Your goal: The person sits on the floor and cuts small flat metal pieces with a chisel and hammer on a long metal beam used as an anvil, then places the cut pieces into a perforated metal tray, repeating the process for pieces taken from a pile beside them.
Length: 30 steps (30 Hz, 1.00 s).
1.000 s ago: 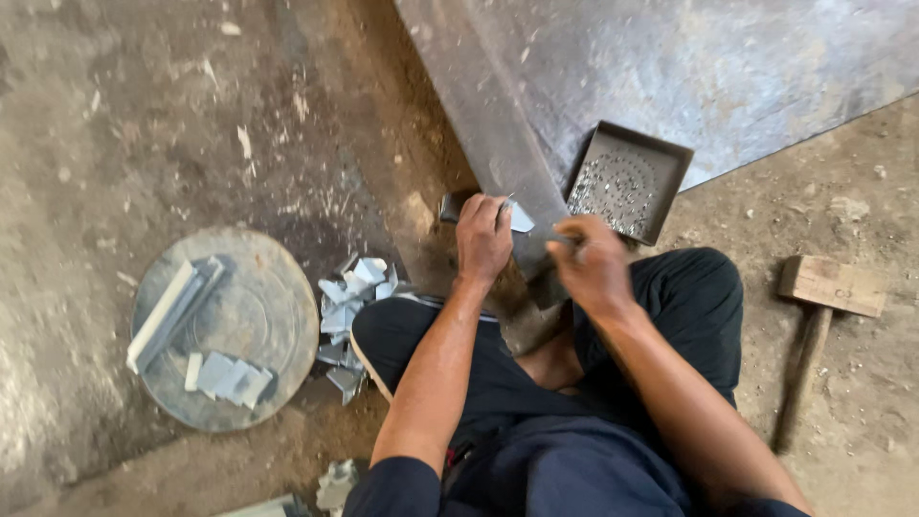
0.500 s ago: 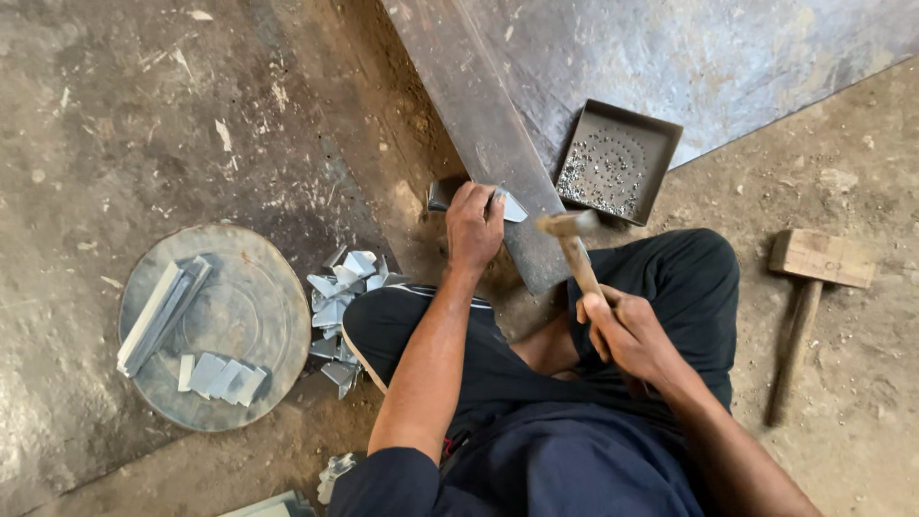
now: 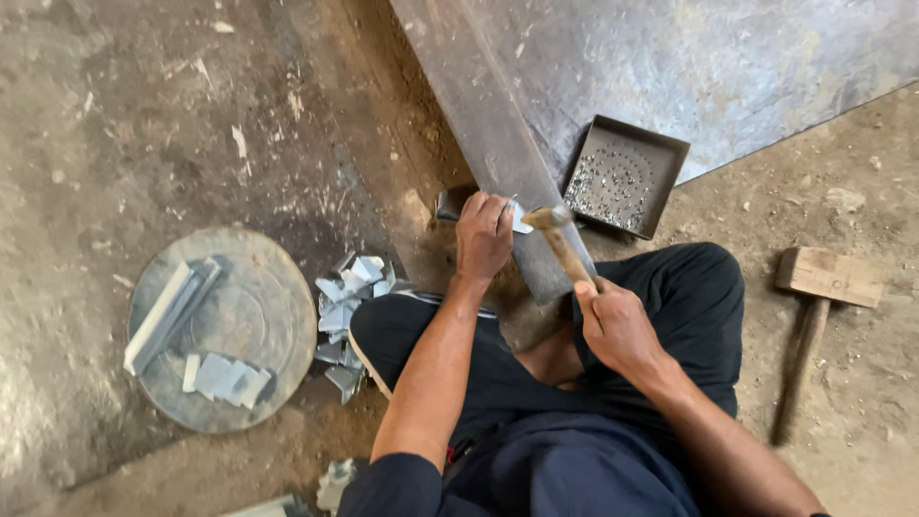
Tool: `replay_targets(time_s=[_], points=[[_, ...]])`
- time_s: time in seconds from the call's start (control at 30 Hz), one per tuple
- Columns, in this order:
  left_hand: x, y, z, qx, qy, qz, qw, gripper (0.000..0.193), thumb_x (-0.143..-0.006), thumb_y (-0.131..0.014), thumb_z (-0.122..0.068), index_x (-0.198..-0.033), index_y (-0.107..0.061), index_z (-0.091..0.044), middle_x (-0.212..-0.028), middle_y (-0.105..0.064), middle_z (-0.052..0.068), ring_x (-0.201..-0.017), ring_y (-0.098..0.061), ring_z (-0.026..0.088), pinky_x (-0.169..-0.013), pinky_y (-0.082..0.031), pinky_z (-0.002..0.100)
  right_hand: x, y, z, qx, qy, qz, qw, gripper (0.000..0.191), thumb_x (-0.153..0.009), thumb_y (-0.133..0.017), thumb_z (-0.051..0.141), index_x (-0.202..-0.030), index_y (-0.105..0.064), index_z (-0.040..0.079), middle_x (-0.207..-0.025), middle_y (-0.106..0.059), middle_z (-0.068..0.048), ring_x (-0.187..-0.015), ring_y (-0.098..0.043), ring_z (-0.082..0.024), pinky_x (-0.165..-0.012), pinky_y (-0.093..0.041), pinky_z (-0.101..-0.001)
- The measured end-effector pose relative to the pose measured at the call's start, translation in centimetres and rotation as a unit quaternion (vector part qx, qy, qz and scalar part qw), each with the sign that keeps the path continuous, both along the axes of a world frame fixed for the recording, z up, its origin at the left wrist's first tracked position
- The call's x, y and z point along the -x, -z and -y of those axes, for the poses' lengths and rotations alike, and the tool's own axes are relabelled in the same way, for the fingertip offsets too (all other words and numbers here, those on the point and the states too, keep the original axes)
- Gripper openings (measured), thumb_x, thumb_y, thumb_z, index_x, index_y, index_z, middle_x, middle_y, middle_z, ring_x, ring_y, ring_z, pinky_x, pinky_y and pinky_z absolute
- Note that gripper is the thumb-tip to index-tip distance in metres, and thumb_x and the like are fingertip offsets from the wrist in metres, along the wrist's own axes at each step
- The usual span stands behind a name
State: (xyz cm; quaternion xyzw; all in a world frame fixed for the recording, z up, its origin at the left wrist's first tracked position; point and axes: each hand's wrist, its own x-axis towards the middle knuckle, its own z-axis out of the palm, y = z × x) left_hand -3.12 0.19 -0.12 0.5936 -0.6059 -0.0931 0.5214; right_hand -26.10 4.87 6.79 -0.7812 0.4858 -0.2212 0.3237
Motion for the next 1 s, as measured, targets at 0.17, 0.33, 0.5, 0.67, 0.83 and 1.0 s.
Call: replay_targets(time_s=[0.17, 0.33, 0.5, 0.67, 0.83, 1.0], points=[[0.0, 0.3, 0.1, -0.008, -0.011, 0.003, 1.0, 0.005, -0.092, -0.067, -0.005, -0.096, -0.066, -0.005, -0.093, -0.06, 0.014, -0.094, -0.061, 0.038, -0.083, -0.051, 0.047, 0.5, 0.9, -0.2, 0.042, -0.026, -0.061, 0.997, 0.05, -0.105, -0.052, 0.027, -0.067, -0.06, -0.004, -0.083, -0.062, -0.025, -0.067, -0.057, -0.047, -0.059, -0.043, -0.0527], [0.1, 0.6, 0.2, -0.004, -0.013, 0.02, 1.0, 0.007, -0.09, -0.068, -0.005, -0.096, -0.065, -0.006, -0.094, -0.059, 0.014, -0.093, -0.06, 0.037, -0.083, -0.05, 0.047, 1.4, 1.2, -0.1, -0.363, 0.029, 0.233, 0.902, 0.055, -0.108, -0.049, 0.039, -0.069, -0.053, 0.001, -0.058, -0.053, -0.01, -0.045, -0.048, -0.023, -0.044, -0.039, -0.0347], [0.1, 0.2, 0.1, -0.016, -0.007, 0.015, 1.0, 0.007, -0.091, -0.068, -0.005, -0.096, -0.064, -0.007, -0.094, -0.059, 0.013, -0.094, -0.06, 0.037, -0.083, -0.05, 0.047, 0.6, -1.0, -0.6, -0.258, 0.058, 0.177, 0.948, 0.05, -0.108, -0.043, 0.037, -0.077, -0.061, 0.002, -0.058, -0.054, -0.002, -0.049, -0.049, -0.012, -0.046, -0.04, -0.0281], [0.4, -0.1, -0.1, -0.031, -0.021, 0.023, 0.999, 0.009, -0.09, -0.069, -0.006, -0.098, -0.066, -0.007, -0.095, -0.058, 0.014, -0.094, -0.059, 0.037, -0.082, -0.049, 0.047, 1.4, -3.2, -2.3, -0.027, -0.031, 0.283, 0.958, 0.046, -0.109, -0.048, 0.033, -0.079, -0.059, 0.0, -0.063, -0.053, -0.005, -0.054, -0.047, -0.015, -0.049, -0.039, -0.0317], [0.4, -0.3, -0.1, -0.039, -0.018, 0.005, 0.999, 0.004, -0.093, -0.068, -0.008, -0.095, -0.065, -0.009, -0.095, -0.059, 0.011, -0.096, -0.062, 0.035, -0.083, -0.051, 0.045, 0.6, 3.0, -0.3, 0.007, -0.061, 0.05, 0.997, 0.052, -0.111, -0.051, 0.035, -0.074, -0.058, -0.001, -0.063, -0.053, -0.011, -0.055, -0.048, -0.022, -0.051, -0.04, -0.039], [0.4, -0.4, 0.0, -0.055, -0.028, 0.013, 0.998, 0.006, -0.092, -0.068, -0.008, -0.097, -0.064, -0.009, -0.097, -0.06, 0.011, -0.099, -0.061, 0.035, -0.084, -0.051, 0.046, 3.7, 7.1, 0.4, -0.258, 0.061, 0.053, 0.963, 0.06, -0.111, -0.05, 0.039, -0.07, -0.057, -0.004, -0.058, -0.05, -0.013, -0.049, -0.044, -0.023, -0.047, -0.037, -0.0424]])
